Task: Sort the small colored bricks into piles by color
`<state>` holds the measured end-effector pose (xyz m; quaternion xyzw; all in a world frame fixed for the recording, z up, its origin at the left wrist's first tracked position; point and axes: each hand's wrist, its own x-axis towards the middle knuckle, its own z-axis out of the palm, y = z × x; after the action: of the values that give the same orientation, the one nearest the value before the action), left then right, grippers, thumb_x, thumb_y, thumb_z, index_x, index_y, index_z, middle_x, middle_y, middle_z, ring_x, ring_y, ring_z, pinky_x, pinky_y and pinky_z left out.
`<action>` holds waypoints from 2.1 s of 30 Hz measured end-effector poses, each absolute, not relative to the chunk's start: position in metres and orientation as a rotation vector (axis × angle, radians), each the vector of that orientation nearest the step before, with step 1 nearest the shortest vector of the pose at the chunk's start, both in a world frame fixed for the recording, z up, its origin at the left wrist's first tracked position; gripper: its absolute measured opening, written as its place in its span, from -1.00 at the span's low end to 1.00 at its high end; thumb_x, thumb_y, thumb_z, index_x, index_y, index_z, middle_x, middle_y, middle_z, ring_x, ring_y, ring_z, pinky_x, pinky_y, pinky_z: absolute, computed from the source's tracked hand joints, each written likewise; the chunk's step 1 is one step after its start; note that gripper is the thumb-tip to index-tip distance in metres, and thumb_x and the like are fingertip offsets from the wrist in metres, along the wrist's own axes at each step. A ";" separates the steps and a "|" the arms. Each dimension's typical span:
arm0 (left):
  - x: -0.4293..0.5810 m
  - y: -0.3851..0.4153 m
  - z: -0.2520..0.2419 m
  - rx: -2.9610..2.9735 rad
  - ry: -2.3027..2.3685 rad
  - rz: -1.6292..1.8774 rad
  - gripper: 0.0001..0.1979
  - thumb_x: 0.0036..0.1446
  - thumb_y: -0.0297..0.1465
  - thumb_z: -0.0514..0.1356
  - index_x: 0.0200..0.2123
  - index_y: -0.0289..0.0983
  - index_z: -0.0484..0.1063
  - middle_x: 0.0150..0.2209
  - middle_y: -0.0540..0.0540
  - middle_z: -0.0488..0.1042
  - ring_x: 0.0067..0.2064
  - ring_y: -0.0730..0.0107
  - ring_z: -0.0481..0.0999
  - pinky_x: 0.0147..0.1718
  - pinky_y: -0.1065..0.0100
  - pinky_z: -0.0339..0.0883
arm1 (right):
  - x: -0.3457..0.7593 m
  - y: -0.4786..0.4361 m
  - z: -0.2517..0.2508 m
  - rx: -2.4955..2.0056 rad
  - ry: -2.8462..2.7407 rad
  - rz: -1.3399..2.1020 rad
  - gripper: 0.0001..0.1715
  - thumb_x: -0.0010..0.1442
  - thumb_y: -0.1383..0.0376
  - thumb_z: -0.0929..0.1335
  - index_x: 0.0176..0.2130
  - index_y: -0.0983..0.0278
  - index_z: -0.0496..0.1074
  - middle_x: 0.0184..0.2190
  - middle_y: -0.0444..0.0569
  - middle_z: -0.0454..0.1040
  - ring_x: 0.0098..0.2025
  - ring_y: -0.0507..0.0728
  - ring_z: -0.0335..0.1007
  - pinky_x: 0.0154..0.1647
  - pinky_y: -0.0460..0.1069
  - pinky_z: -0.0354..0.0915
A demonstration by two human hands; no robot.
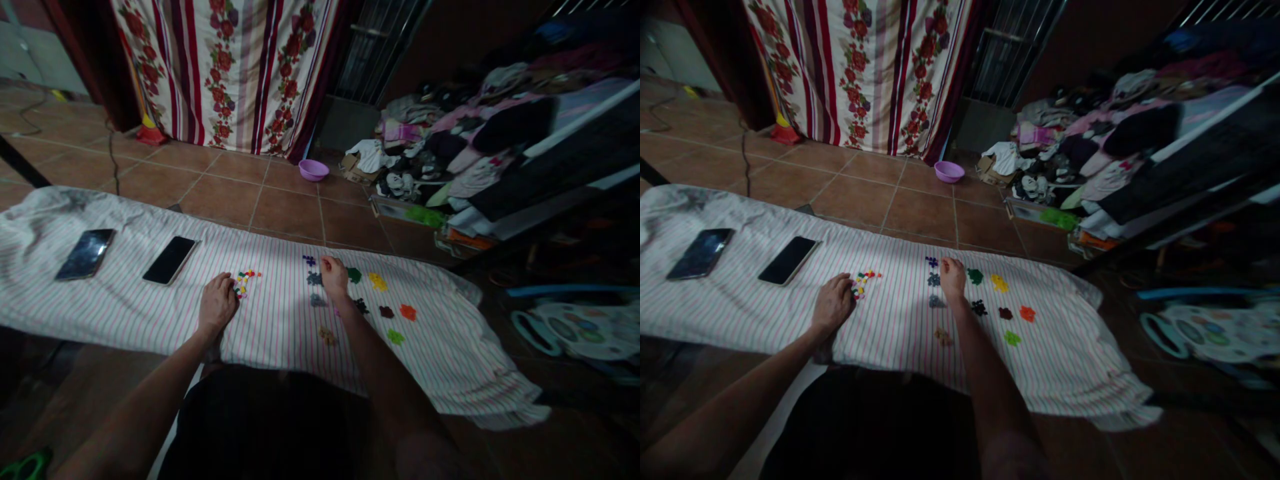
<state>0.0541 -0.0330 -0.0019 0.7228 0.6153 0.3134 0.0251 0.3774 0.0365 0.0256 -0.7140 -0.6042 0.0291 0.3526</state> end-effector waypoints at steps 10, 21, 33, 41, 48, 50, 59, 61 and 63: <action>0.054 -0.033 0.000 2.194 1.900 0.965 -0.74 0.12 -0.50 -0.02 -0.18 -0.26 0.41 0.04 -0.20 0.44 0.09 0.12 0.39 0.06 0.09 0.25 | 0.239 0.012 0.009 -1.491 -1.799 0.496 -0.69 0.20 0.36 0.27 -0.12 0.15 0.52 -0.22 -0.07 0.48 -0.25 0.05 0.42 -0.14 -0.07 0.34; 0.053 -0.033 0.001 2.224 1.888 0.952 -0.70 0.13 -0.50 -0.01 -0.18 -0.22 0.48 0.03 -0.20 0.44 0.10 0.14 0.39 0.04 0.08 0.30 | 0.202 -0.003 -0.007 -1.515 -1.789 0.469 -0.66 0.22 0.38 0.26 -0.14 0.12 0.56 -0.23 -0.08 0.44 -0.19 0.06 0.39 -0.09 -0.09 0.33; 0.053 -0.033 0.000 2.240 1.884 0.945 -0.69 0.11 -0.51 -0.01 -0.18 -0.24 0.48 0.04 -0.21 0.43 0.11 0.14 0.38 0.07 0.10 0.27 | 0.197 -0.004 -0.007 -1.554 -1.899 0.387 -0.66 0.24 0.37 0.26 -0.08 0.12 0.52 -0.21 -0.05 0.43 -0.13 0.10 0.38 -0.08 -0.06 0.30; 0.053 -0.033 0.001 2.249 1.885 0.955 -0.69 0.11 -0.51 -0.01 -0.18 -0.27 0.49 0.03 -0.21 0.44 0.09 0.13 0.39 0.06 0.13 0.28 | 0.196 -0.006 -0.005 -1.560 -1.821 0.396 -0.82 0.23 0.33 0.28 -0.18 0.22 0.46 -0.19 -0.04 0.44 -0.20 0.07 0.39 -0.14 -0.07 0.31; 0.052 -0.032 -0.002 2.288 1.885 0.939 -0.67 0.11 -0.51 0.01 -0.14 -0.27 0.51 0.04 -0.23 0.43 0.08 0.13 0.40 0.04 0.13 0.29 | 0.198 -0.003 -0.009 -1.542 -1.699 0.362 -0.80 0.17 0.38 0.27 -0.20 0.25 0.44 -0.24 -0.04 0.49 -0.20 0.09 0.40 -0.09 -0.04 0.31; 0.051 -0.032 -0.003 2.293 1.884 0.939 -0.67 0.10 -0.51 0.02 -0.13 -0.26 0.51 0.04 -0.23 0.43 0.08 0.13 0.40 0.04 0.13 0.30 | 0.199 -0.003 -0.010 -1.527 -1.679 0.364 -0.79 0.17 0.39 0.26 -0.21 0.25 0.44 -0.25 -0.04 0.49 -0.21 0.08 0.41 -0.10 -0.04 0.32; 0.050 -0.032 -0.004 2.306 1.892 0.945 -0.66 0.11 -0.49 0.00 -0.13 -0.26 0.51 0.05 -0.22 0.43 0.03 0.10 0.42 0.00 0.09 0.32 | 0.212 -0.014 -0.009 -1.447 -1.682 0.465 -0.68 0.15 0.42 0.26 -0.14 0.22 0.49 -0.25 -0.06 0.50 -0.27 0.04 0.43 -0.16 -0.07 0.36; 0.050 -0.032 -0.004 2.310 1.886 0.934 -0.66 0.12 -0.48 0.00 -0.13 -0.26 0.51 0.05 -0.22 0.43 0.03 0.09 0.42 -0.01 0.09 0.33 | 0.217 -0.018 -0.009 -1.423 -1.676 0.478 -0.68 0.17 0.41 0.26 -0.14 0.21 0.51 -0.25 -0.07 0.50 -0.26 0.04 0.44 -0.14 -0.08 0.36; 0.050 -0.032 -0.003 2.311 1.886 0.927 -0.65 0.13 -0.47 -0.01 -0.12 -0.27 0.51 0.04 -0.22 0.43 0.03 0.09 0.42 -0.01 0.08 0.32 | 0.224 -0.022 -0.007 -1.407 -1.678 0.499 -0.68 0.18 0.39 0.26 -0.14 0.19 0.52 -0.26 -0.08 0.50 -0.25 0.03 0.44 -0.14 -0.09 0.36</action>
<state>0.0499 -0.0324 -0.0032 0.7399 0.6036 0.2968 0.0089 0.2242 -0.0220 -0.0070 -0.5647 -0.6734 0.2001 0.4332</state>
